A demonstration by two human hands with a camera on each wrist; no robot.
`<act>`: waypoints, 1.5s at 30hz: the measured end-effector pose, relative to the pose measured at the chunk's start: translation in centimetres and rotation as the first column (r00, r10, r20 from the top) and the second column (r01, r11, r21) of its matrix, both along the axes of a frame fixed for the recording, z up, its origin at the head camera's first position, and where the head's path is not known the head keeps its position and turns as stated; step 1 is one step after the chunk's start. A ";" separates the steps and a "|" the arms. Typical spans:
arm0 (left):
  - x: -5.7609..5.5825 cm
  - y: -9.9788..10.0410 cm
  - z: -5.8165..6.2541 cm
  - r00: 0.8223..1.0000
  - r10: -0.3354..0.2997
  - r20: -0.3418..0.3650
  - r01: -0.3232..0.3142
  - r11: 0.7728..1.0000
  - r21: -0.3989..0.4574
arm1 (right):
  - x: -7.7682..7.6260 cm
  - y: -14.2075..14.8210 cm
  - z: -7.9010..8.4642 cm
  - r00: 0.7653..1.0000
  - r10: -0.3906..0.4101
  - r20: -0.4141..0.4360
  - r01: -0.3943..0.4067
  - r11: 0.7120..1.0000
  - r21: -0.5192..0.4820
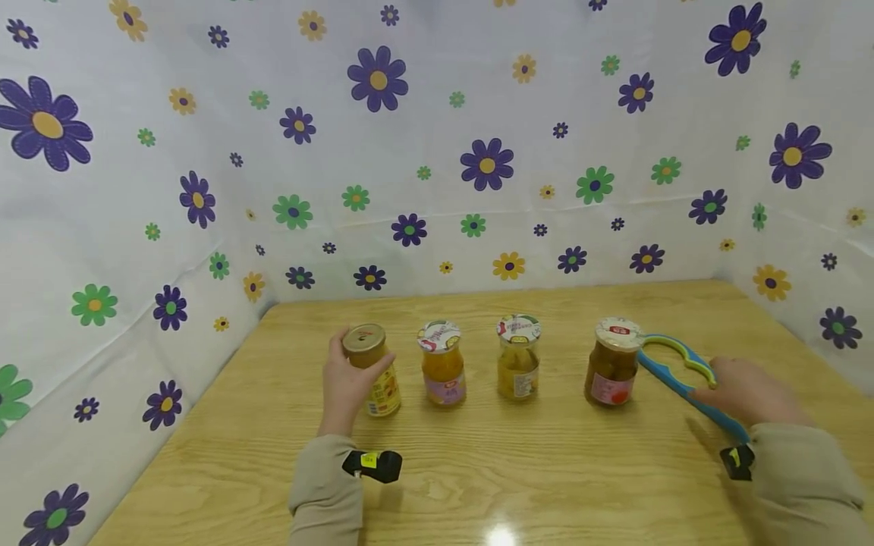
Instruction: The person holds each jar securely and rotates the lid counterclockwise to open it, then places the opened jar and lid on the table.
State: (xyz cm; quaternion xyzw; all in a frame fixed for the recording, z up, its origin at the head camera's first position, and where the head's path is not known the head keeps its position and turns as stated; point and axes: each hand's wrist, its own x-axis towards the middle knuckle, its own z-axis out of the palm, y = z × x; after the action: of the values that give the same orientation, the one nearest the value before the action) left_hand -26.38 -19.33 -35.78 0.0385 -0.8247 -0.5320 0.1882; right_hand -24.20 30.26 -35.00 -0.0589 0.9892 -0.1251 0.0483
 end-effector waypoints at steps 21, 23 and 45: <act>-0.1 -0.3 -0.6 0.999 -0.027 0.044 0.027 1.000 0.011 | -0.1 1.1 -2.4 0.997 -0.011 0.071 0.019 0.994 -0.106; 0.0 -0.3 -0.5 0.998 -0.029 0.053 0.028 1.000 0.012 | -0.1 1.1 -2.4 0.997 -0.012 0.082 0.020 0.994 -0.103; 0.0 -0.4 -0.3 0.993 -0.051 0.109 0.050 0.999 0.007 | -0.2 1.0 -2.5 0.998 -0.010 0.055 0.016 0.995 -0.102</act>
State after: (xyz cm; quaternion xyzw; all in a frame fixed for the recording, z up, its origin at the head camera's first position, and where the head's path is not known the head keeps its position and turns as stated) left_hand -26.35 -19.72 -36.06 0.0470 -0.8333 -0.5354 0.1294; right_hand -24.36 31.25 -37.47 -0.0515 0.9802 -0.1776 0.0714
